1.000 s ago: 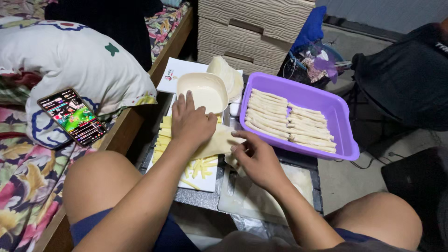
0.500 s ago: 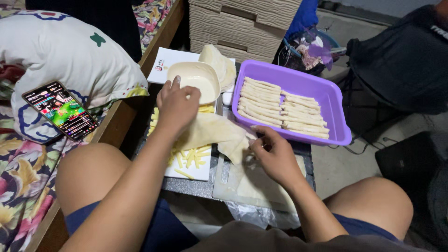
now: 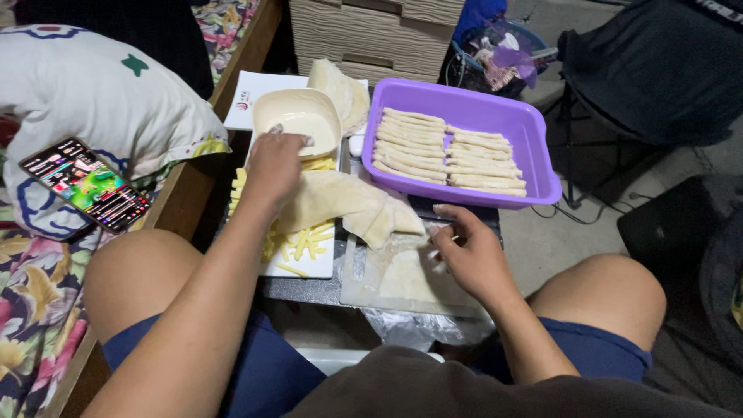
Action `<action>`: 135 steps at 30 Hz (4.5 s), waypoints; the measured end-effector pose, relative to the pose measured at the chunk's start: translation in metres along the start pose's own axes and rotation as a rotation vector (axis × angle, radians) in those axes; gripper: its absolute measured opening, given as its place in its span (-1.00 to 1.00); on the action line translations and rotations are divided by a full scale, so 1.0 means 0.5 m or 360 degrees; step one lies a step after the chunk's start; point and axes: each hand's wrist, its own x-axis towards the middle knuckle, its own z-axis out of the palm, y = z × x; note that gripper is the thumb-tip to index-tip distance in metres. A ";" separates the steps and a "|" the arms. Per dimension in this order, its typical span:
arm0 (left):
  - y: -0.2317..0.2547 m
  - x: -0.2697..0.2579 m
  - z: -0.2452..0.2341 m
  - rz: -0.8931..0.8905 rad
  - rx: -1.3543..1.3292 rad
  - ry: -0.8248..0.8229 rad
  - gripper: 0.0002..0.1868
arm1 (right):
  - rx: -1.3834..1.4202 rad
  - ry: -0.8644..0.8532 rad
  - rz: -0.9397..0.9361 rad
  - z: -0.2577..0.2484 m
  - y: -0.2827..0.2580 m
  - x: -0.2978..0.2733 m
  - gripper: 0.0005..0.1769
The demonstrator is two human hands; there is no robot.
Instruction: The person repeatedly places thin cheese sticks onto thin dough sheets, rolls them into cylinders, and places the finished rolls into a purple tray. The person handles dough sheets and cheese sticks by hand without using tools.
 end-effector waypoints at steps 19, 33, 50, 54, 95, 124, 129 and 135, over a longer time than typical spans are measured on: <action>-0.009 -0.351 0.082 0.0932 0.1220 -0.0963 -0.57 | 0.0239 0.0166 0.0102 -0.067 0.077 -0.066 -0.56; -0.022 -0.336 0.213 0.0940 0.1366 -0.0750 -0.33 | 0.0364 0.0174 0.0167 -0.069 0.071 -0.065 -0.54; -0.014 -0.388 0.148 0.1128 0.1294 -0.0567 -0.49 | 0.0349 0.0087 0.0238 -0.050 0.079 -0.060 -0.58; 0.008 -0.410 0.104 0.0865 0.1290 -0.0730 -0.60 | 0.0205 0.0056 0.0180 -0.039 0.075 -0.059 -0.59; -0.046 -0.221 -0.124 0.0208 0.0520 0.0514 -0.74 | -0.0736 -0.0347 -0.1087 0.394 -0.174 0.129 -0.78; 0.009 -0.280 0.005 0.0280 0.0359 -0.0301 -0.69 | 0.0702 -0.0659 0.0430 0.150 -0.137 0.008 -0.69; 0.004 -0.285 0.014 0.0070 0.0304 -0.0319 -0.60 | 0.0648 -0.0548 0.0454 0.138 -0.115 0.015 -0.65; 0.001 -0.282 0.018 0.0067 0.0304 -0.0222 -0.64 | 0.0531 -0.0530 0.0422 0.136 -0.099 0.024 -0.61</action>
